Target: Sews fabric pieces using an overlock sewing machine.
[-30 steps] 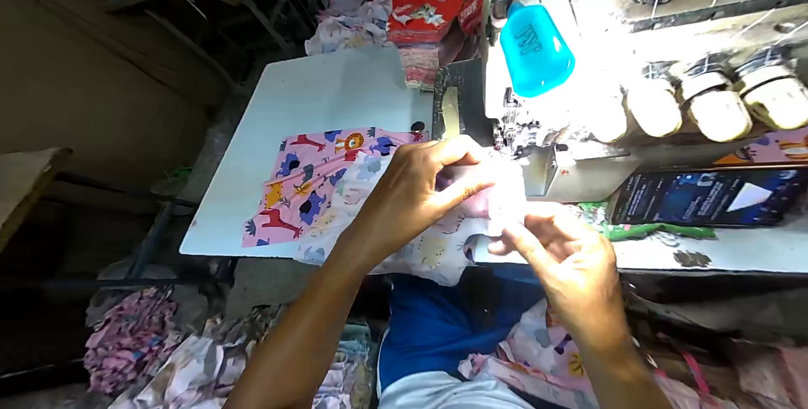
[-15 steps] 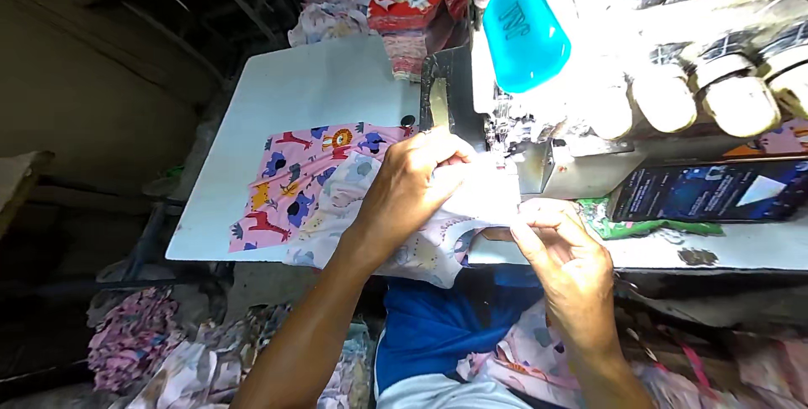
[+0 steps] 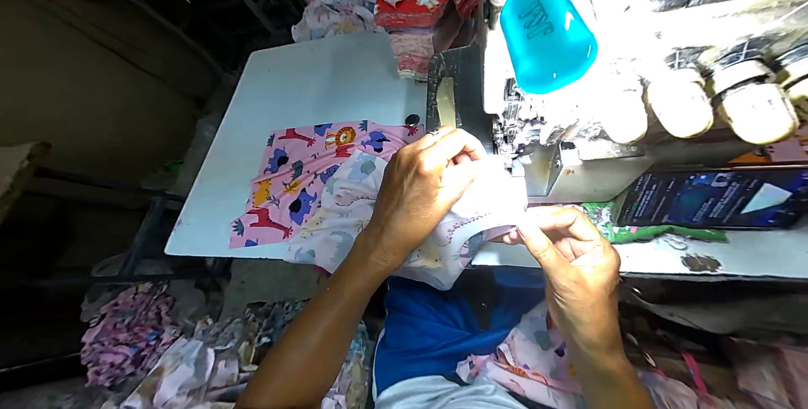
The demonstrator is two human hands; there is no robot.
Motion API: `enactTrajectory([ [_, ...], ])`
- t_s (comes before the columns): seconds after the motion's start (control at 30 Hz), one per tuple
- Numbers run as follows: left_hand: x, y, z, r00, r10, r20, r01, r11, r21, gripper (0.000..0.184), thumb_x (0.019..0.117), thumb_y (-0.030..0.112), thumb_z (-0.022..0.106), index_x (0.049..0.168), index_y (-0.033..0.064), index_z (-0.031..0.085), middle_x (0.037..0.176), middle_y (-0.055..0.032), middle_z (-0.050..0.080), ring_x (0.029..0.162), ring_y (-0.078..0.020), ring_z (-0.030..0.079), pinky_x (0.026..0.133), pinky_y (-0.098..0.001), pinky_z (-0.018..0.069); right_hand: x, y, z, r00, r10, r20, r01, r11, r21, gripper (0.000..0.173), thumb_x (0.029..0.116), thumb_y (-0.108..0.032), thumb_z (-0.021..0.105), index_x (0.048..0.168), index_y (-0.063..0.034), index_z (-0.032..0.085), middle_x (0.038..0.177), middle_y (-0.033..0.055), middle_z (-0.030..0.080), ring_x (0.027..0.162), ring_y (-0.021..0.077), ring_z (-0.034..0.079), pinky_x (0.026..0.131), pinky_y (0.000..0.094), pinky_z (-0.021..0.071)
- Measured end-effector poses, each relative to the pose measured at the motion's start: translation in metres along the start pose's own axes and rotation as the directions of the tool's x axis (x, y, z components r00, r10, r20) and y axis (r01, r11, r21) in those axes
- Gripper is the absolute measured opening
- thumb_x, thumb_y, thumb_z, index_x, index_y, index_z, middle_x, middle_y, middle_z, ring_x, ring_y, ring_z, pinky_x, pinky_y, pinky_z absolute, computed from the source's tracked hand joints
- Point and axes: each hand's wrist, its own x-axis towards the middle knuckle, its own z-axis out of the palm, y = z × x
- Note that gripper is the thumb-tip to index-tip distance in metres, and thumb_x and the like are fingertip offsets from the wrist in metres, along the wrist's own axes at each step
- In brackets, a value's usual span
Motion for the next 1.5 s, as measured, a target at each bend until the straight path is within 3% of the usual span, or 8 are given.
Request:
enactTrajectory([
  [0.23, -0.013, 0.004, 0.007, 0.999, -0.005, -0.052, 0.006, 0.999, 0.033, 0.014, 0.0942, 0.012, 0.069, 0.103, 0.0100, 0.080, 0.095, -0.0052, 0.066, 0.087, -0.0132, 0.062, 0.075, -0.0260, 0.0485, -0.005, -0.004, 0.002, 0.999, -0.005, 0.036, 0.007, 0.999, -0.039, 0.035, 0.0889, 0.006, 0.068, 0.120, -0.0022, 0.054, 0.096, 0.0027, 0.070, 0.083, 0.0111, 0.071, 0.078, 0.0245, 0.0617],
  [0.63, -0.004, 0.014, 0.020, 0.993, -0.001, -0.116, -0.007, 0.998, -0.066, 0.013, 0.0921, 0.002, 0.068, 0.105, 0.0033, 0.069, 0.091, -0.0064, 0.065, 0.081, -0.0112, 0.062, 0.073, -0.0216, 0.0505, -0.010, -0.011, 0.001, 0.991, -0.130, 0.040, 0.135, 0.981, -0.140, 0.017, 0.0960, 0.001, 0.063, 0.112, -0.0043, 0.064, 0.099, -0.0017, 0.070, 0.082, 0.0059, 0.068, 0.077, 0.0204, 0.0594],
  [0.77, 0.000, 0.005, 0.020, 0.994, 0.028, -0.102, -0.037, 0.996, -0.084, 0.008, 0.0930, 0.003, 0.067, 0.101, 0.0027, 0.069, 0.092, -0.0075, 0.065, 0.082, -0.0107, 0.061, 0.074, -0.0202, 0.0481, -0.007, -0.009, 0.003, 0.982, -0.181, 0.054, 0.188, 0.943, -0.276, 0.017, 0.0949, -0.001, 0.063, 0.111, 0.0021, 0.069, 0.099, 0.0025, 0.070, 0.082, 0.0057, 0.067, 0.077, 0.0206, 0.0595],
  [0.93, 0.025, -0.022, 0.023, 0.983, 0.126, -0.130, -0.132, 0.991, -0.035, 0.007, 0.0933, 0.008, 0.069, 0.097, 0.0034, 0.073, 0.093, -0.0099, 0.069, 0.089, -0.0168, 0.064, 0.081, -0.0257, 0.0488, 0.004, -0.010, 0.010, 0.954, -0.274, 0.120, 0.284, 0.704, -0.651, 0.024, 0.0975, -0.008, 0.059, 0.114, -0.0041, 0.076, 0.097, 0.0043, 0.064, 0.084, 0.0024, 0.061, 0.074, 0.0138, 0.0526],
  [1.03, 0.026, -0.018, 0.017, 0.974, 0.109, -0.198, -0.098, 0.993, 0.065, 0.008, 0.0934, 0.008, 0.070, 0.099, 0.0048, 0.075, 0.103, -0.0128, 0.069, 0.102, -0.0263, 0.063, 0.093, -0.0368, 0.0468, 0.007, -0.016, 0.011, 0.934, -0.303, 0.190, 0.327, 0.512, -0.794, 0.030, 0.0988, -0.008, 0.055, 0.120, -0.0091, 0.076, 0.100, 0.0075, 0.064, 0.082, 0.0102, 0.061, 0.067, 0.0220, 0.0498],
  [1.17, -0.005, 0.014, 0.013, 0.991, -0.018, -0.132, 0.002, 0.993, -0.117, 0.007, 0.0918, 0.010, 0.072, 0.097, 0.0061, 0.074, 0.105, -0.0078, 0.069, 0.104, -0.0169, 0.064, 0.090, -0.0307, 0.0499, 0.006, -0.021, 0.006, 0.930, -0.284, 0.231, 0.342, 0.447, -0.827, 0.034, 0.0978, -0.007, 0.054, 0.124, -0.0126, 0.075, 0.097, 0.0083, 0.063, 0.077, 0.0135, 0.060, 0.064, 0.0255, 0.0484],
  [1.33, 0.014, -0.019, 0.022, 0.997, 0.049, -0.057, -0.058, 0.983, -0.172, 0.008, 0.0893, 0.014, 0.073, 0.089, 0.0075, 0.077, 0.105, -0.0067, 0.071, 0.108, -0.0205, 0.061, 0.095, -0.0319, 0.0449, 0.012, -0.025, 0.008, 0.917, -0.274, 0.289, 0.355, 0.234, -0.905, 0.034, 0.1015, -0.010, 0.052, 0.128, -0.0138, 0.073, 0.093, 0.0127, 0.062, 0.069, 0.0244, 0.061, 0.055, 0.0370, 0.0450],
  [1.5, 0.049, -0.049, 0.019, 1.000, 0.016, -0.008, -0.018, 0.983, -0.180, 0.018, 0.0930, 0.016, 0.071, 0.099, -0.0008, 0.075, 0.117, -0.0180, 0.068, 0.117, -0.0295, 0.060, 0.103, -0.0422, 0.0443, 0.014, -0.028, 0.004, 0.923, -0.220, 0.316, 0.359, 0.194, -0.913, 0.035, 0.1018, -0.012, 0.052, 0.132, -0.0147, 0.071, 0.094, 0.0141, 0.063, 0.068, 0.0273, 0.062, 0.053, 0.0396, 0.0466],
])
